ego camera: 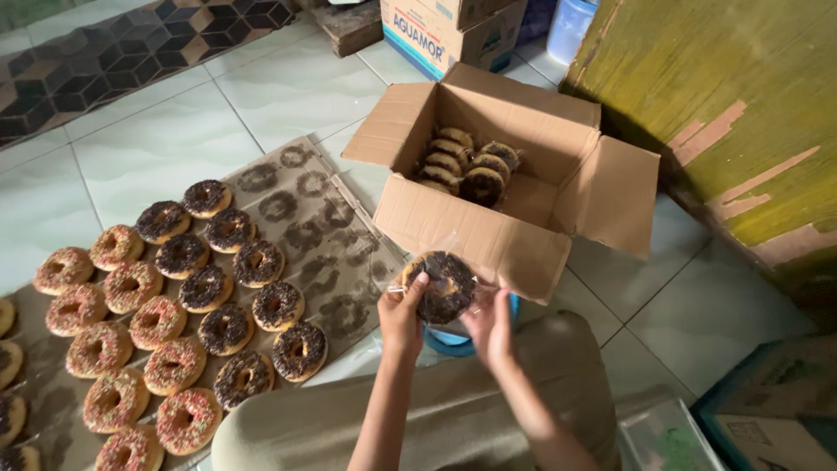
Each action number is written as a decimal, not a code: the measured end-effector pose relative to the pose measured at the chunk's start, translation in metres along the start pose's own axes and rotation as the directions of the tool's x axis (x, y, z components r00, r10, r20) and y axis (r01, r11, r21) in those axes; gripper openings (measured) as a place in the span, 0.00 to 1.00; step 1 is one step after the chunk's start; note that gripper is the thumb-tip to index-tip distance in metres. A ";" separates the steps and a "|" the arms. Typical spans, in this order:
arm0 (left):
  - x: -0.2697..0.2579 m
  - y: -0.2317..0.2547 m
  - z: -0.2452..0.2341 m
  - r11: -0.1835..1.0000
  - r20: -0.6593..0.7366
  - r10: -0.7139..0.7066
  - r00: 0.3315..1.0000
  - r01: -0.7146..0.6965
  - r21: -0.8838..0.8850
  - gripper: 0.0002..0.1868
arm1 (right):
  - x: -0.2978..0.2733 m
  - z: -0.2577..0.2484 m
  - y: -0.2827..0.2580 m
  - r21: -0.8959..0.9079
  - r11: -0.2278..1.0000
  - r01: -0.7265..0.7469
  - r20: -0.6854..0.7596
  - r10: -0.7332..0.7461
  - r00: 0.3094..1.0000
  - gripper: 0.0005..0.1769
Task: The person sits on the floor and individually places donuts into clear plastic bags, then puts the sealed bags into a cardboard box. The donuts are arranged on a patterned mat, and the person handles them one at a time throughout the clip.
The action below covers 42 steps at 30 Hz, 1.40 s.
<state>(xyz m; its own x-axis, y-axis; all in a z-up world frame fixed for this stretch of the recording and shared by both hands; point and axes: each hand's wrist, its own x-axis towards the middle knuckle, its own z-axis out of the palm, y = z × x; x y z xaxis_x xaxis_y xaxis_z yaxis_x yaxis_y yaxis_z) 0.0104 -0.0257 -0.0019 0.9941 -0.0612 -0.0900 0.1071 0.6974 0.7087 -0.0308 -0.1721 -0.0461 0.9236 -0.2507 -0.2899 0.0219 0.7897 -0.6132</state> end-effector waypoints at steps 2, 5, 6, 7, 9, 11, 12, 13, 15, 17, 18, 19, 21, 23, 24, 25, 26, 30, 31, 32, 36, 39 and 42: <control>-0.002 -0.013 0.005 0.999 0.036 0.032 0.999 -0.034 0.037 0.19 | -0.006 0.009 0.010 -0.130 0.991 0.036 0.069 -0.027 0.997 0.29; 0.003 -0.033 0.002 0.941 -0.056 -0.008 0.998 0.027 0.336 0.19 | 0.005 0.020 -0.009 -0.325 0.925 0.199 0.114 -0.171 0.979 0.27; 0.007 -0.041 -0.002 0.914 -0.041 -0.017 0.999 0.032 0.405 0.20 | 0.015 0.024 -0.022 -0.388 0.882 0.268 0.129 -0.236 0.963 0.27; 0.010 -0.049 -0.008 0.881 -0.026 -0.027 0.999 0.036 0.472 0.21 | 0.025 0.025 -0.038 -0.449 0.836 0.314 0.162 -0.269 0.949 0.26; 0.017 -0.066 -0.022 0.821 -0.030 -0.097 0.995 0.097 0.563 0.23 | 0.055 0.027 -0.075 -0.599 0.703 0.383 0.167 -0.358 0.919 0.27; 0.021 -0.084 -0.040 0.762 -0.074 -0.216 0.974 0.215 0.610 0.24 | 0.099 0.031 -0.113 -0.704 0.537 0.466 0.238 -0.439 0.866 0.30; 0.023 -0.095 -0.048 0.767 -0.067 -0.227 0.972 0.221 0.602 0.24 | 0.124 0.032 -0.131 -0.710 0.457 0.536 0.333 -0.453 0.827 0.31; 0.025 -0.106 -0.055 0.772 -0.060 -0.238 0.969 0.226 0.594 0.24 | 0.155 0.035 -0.145 -0.699 0.437 0.567 0.424 -0.385 0.820 0.33; 0.029 -0.128 -0.070 0.749 -0.071 -0.253 0.965 0.242 0.617 0.23 | 0.215 0.035 -0.162 -0.846 0.086 0.527 0.500 -0.217 0.838 0.37; 0.034 -0.148 -0.082 0.693 -0.108 -0.257 0.960 0.260 0.673 0.22 | 0.268 0.026 -0.161 -0.837 -0.377 0.396 0.435 -0.021 0.900 0.35; 0.038 -0.156 -0.089 0.661 -0.118 -0.268 0.956 0.272 0.700 0.22 | 0.291 0.021 -0.153 -0.786 -0.477 0.392 0.398 0.094 0.912 0.32; 0.042 -0.164 -0.095 0.627 -0.129 -0.278 0.952 0.282 0.726 0.22 | 0.309 0.016 -0.140 -0.739 -0.539 0.403 0.368 0.179 0.913 0.29; 0.048 -0.175 -0.105 0.585 -0.132 -0.260 0.957 0.264 0.767 0.21 | 0.336 0.005 -0.121 -0.649 -0.610 0.455 0.345 0.297 0.890 0.27; 0.053 -0.182 -0.113 0.565 -0.109 -0.208 0.972 0.210 0.798 0.21 | 0.352 -0.001 -0.103 -0.573 -0.633 0.521 0.368 0.369 0.853 0.30; 0.056 -0.185 -0.117 0.561 -0.111 -0.224 0.968 0.222 0.797 0.21 | 0.356 -0.003 -0.100 -0.526 -0.638 0.563 0.459 0.344 0.819 0.29; 0.057 -0.187 -0.120 0.558 -0.114 -0.240 0.964 0.233 0.797 0.21 | 0.360 -0.005 -0.098 -0.476 -0.645 0.599 0.546 0.318 0.775 0.28; 0.056 -0.189 -0.124 0.552 -0.120 -0.261 0.958 0.250 0.795 0.21 | 0.360 -0.009 -0.094 -0.426 -0.651 0.628 0.623 0.292 0.726 0.27; 0.052 -0.195 -0.126 0.551 -0.109 -0.270 0.957 0.247 0.797 0.21 | 0.368 -0.027 -0.084 -0.529 -0.658 0.536 0.493 0.276 0.825 0.29; 0.051 -0.196 -0.123 0.537 -0.117 -0.278 0.953 0.255 0.804 0.21 | 0.373 -0.034 -0.082 -0.514 -0.681 0.521 0.472 0.282 0.835 0.25; 0.052 -0.197 -0.121 0.522 -0.124 -0.283 0.951 0.262 0.811 0.21 | 0.381 -0.041 -0.078 -0.499 -0.703 0.507 0.453 0.287 0.844 0.22; 0.049 -0.189 -0.116 0.557 -0.107 -0.265 0.958 0.243 0.794 0.20 | 0.411 -0.069 -0.070 -0.671 -0.558 0.489 0.467 0.196 0.863 0.08; 0.046 -0.185 -0.111 0.507 -0.135 -0.246 0.960 0.246 0.826 0.20 | 0.420 -0.073 -0.083 -0.909 -0.158 0.385 0.377 0.081 0.923 0.14; 0.044 -0.185 -0.102 0.447 -0.136 -0.227 0.964 0.228 0.865 0.19 | 0.396 -0.050 -0.111 -0.810 -0.309 0.499 0.525 -0.001 0.851 0.07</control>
<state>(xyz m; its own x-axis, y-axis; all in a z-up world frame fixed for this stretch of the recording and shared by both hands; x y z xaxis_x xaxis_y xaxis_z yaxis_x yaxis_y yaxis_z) 0.0320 -0.0844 -0.2088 0.9316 -0.1201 -0.3432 0.2908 -0.3201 0.9016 0.3134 -0.3874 -0.1296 0.9870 0.0794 0.1397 0.1440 -0.8227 -0.5500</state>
